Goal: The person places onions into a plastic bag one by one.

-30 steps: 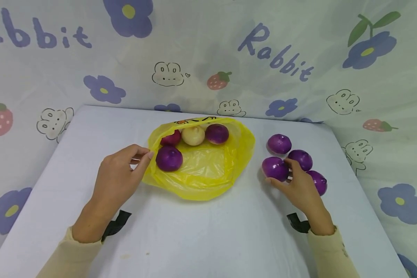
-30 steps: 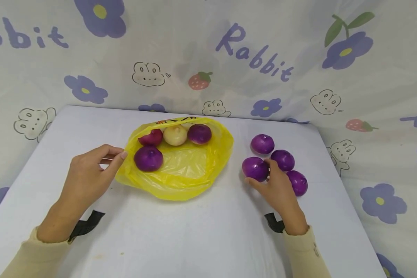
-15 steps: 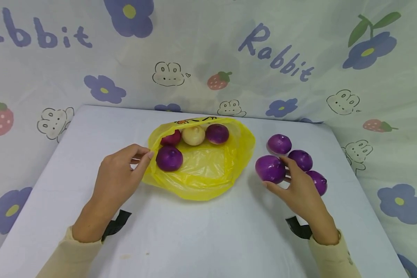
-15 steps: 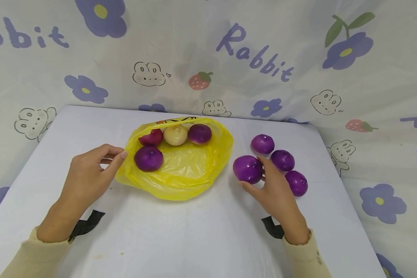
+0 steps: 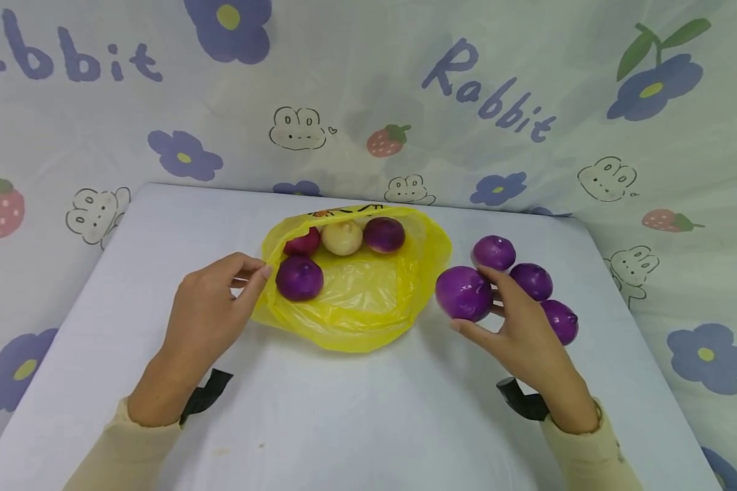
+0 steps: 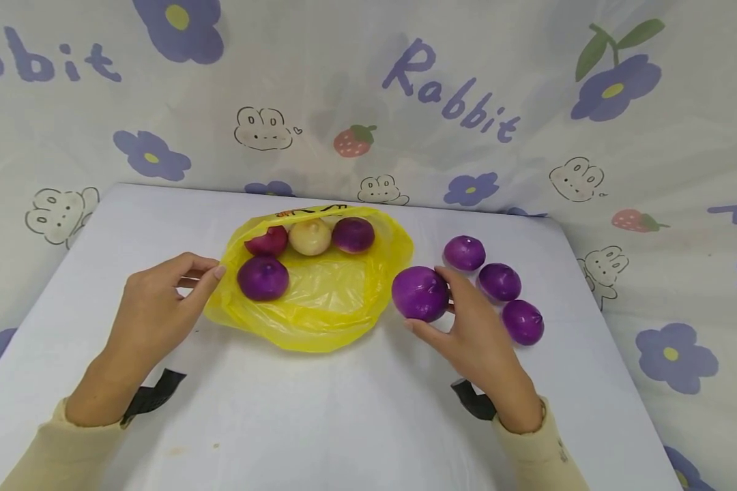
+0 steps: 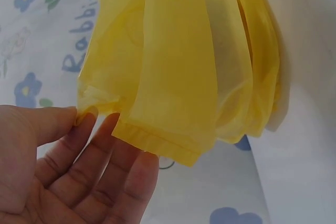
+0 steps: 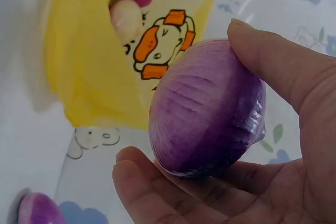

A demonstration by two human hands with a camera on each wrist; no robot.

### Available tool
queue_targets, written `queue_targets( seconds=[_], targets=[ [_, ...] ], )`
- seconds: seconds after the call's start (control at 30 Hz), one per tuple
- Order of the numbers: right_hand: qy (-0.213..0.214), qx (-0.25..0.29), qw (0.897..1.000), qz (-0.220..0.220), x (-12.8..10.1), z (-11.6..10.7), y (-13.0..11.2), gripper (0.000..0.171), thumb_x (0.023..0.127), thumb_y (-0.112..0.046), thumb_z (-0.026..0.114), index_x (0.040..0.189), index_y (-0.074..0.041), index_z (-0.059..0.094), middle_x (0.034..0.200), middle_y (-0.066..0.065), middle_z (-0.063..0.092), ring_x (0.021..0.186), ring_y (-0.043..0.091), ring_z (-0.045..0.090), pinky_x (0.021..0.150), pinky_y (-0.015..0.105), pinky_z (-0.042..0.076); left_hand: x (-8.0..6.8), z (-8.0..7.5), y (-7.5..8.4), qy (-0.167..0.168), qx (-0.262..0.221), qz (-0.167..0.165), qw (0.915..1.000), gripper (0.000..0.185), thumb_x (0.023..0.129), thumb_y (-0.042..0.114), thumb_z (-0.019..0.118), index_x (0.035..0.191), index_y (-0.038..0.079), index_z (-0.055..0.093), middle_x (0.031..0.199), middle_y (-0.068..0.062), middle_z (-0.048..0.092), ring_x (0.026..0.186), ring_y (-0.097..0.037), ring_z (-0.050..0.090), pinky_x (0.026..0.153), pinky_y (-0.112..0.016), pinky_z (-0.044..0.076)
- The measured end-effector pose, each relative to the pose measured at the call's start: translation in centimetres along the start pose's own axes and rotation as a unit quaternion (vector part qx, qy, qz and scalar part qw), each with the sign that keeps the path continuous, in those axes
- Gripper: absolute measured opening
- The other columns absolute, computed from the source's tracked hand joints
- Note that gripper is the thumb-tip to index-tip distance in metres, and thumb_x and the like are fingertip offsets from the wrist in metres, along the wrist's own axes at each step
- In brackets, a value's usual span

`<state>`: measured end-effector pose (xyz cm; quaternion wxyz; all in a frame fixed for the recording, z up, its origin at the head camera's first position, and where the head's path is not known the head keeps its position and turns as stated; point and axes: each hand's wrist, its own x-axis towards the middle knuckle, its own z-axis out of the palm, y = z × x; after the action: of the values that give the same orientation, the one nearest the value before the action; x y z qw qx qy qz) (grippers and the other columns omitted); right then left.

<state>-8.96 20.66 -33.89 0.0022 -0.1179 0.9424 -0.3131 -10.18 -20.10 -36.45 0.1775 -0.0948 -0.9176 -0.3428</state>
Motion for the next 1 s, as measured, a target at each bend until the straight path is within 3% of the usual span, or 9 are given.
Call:
queue_targets(
  seconds=[0.4, 1.0],
  targets=[
    [-0.024, 0.012, 0.999, -0.039, 1.2, 0.3, -2.3, 0.087, 0.083, -0.039, 0.091, 0.152, -0.009, 0.046, 0.145, 0.01, 0.056, 0.127, 0.029, 0.06, 0.099, 0.049, 0.057, 0.1, 0.0, 0.0, -0.001, 0.0, 0.005, 1.0, 0.012, 0.098, 0.012, 0.075, 0.105, 0.003, 0.074, 0.095, -0.011, 0.077, 0.088, -0.032, 0.075, 0.07, -0.052, 0.063],
    [-0.069, 0.03, 0.991, -0.111, 3.2, 3.0, -5.1, 0.087, 0.085, -0.031, 0.09, 0.156, -0.013, 0.044, 0.144, 0.004, 0.055, 0.127, 0.019, 0.058, 0.101, 0.039, 0.057, 0.0, 0.0, 0.0, -0.002, 0.001, 0.002, 1.0, 0.012, 0.099, 0.013, 0.075, 0.106, 0.003, 0.074, 0.096, -0.011, 0.077, 0.088, -0.031, 0.075, 0.069, -0.052, 0.063]
  ],
)
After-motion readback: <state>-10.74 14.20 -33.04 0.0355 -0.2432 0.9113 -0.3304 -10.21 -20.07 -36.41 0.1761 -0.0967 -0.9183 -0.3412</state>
